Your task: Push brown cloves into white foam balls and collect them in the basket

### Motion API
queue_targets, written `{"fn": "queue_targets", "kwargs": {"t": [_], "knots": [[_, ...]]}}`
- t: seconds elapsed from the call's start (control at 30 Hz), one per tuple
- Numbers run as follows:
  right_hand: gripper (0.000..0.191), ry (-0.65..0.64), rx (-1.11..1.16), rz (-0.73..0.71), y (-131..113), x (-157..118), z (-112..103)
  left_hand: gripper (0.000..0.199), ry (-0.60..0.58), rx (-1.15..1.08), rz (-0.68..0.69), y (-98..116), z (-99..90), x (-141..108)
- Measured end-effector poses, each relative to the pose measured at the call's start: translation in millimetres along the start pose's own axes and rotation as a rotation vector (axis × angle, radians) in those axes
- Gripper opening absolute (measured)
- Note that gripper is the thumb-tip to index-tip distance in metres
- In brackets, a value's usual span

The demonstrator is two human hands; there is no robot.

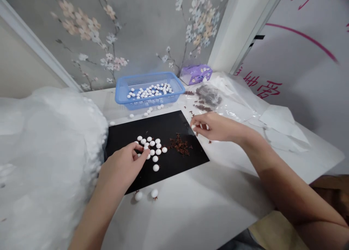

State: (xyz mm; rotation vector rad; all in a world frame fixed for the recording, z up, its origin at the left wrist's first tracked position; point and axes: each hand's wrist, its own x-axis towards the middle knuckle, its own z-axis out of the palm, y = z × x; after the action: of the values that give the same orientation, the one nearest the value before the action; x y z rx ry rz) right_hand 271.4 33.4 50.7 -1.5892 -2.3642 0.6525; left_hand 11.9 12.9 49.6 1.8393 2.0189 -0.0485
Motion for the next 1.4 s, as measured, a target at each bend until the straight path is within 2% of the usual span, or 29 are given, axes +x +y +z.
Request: {"fn": "queue_targets", "kwargs": {"t": [0.07, 0.17, 0.5, 0.67, 0.83, 0.9, 1.03, 1.17, 1.3, 1.4], "knots": [[0.015, -0.128, -0.126, 0.093, 7.9, -1.5, -9.8, 0.035, 0.002, -0.003, 0.005, -0.4, -0.1, -0.3], [0.022, -0.245, -0.214, 0.14, 14.7, -3.7, -17.7, 0.035, 0.013, 0.002, 0.009, -1.6, 0.4, 0.2], [0.04, -0.331, -0.141, 0.169, 12.2, -7.1, -13.4, 0.035, 0.023, 0.012, 0.015, -1.4, 1.3, 1.0], [0.039, -0.233, -0.135, 0.134, 9.1, -6.8, -14.1, 0.036, 0.041, 0.002, 0.027, -2.6, 1.9, 0.2], [0.04, -0.295, -0.146, 0.171, 7.4, -5.8, -13.8, 0.036, 0.031, 0.01, 0.016, -1.9, 1.6, -0.2], [0.04, -0.262, -0.161, 0.177, 6.2, -5.2, -12.9, 0.035, 0.023, 0.012, 0.01, -0.9, 1.3, -0.1], [0.024, -0.142, -0.187, 0.127, 4.4, -2.8, -9.1, 0.035, 0.013, 0.013, -0.004, 0.5, 1.2, -0.3], [0.014, -0.156, -0.15, 0.073, 9.7, 0.6, -1.4, 0.035, 0.029, 0.011, 0.002, -1.2, 2.2, -0.4], [0.012, -0.15, -0.096, 0.048, 14.4, 2.4, 5.9, 0.034, 0.091, -0.017, 0.024, -1.5, 1.7, -2.1], [0.011, -0.059, -0.108, 0.054, 9.4, 3.7, 9.0, 0.033, 0.252, -0.027, 0.106, 7.4, 5.2, -10.3]]}}
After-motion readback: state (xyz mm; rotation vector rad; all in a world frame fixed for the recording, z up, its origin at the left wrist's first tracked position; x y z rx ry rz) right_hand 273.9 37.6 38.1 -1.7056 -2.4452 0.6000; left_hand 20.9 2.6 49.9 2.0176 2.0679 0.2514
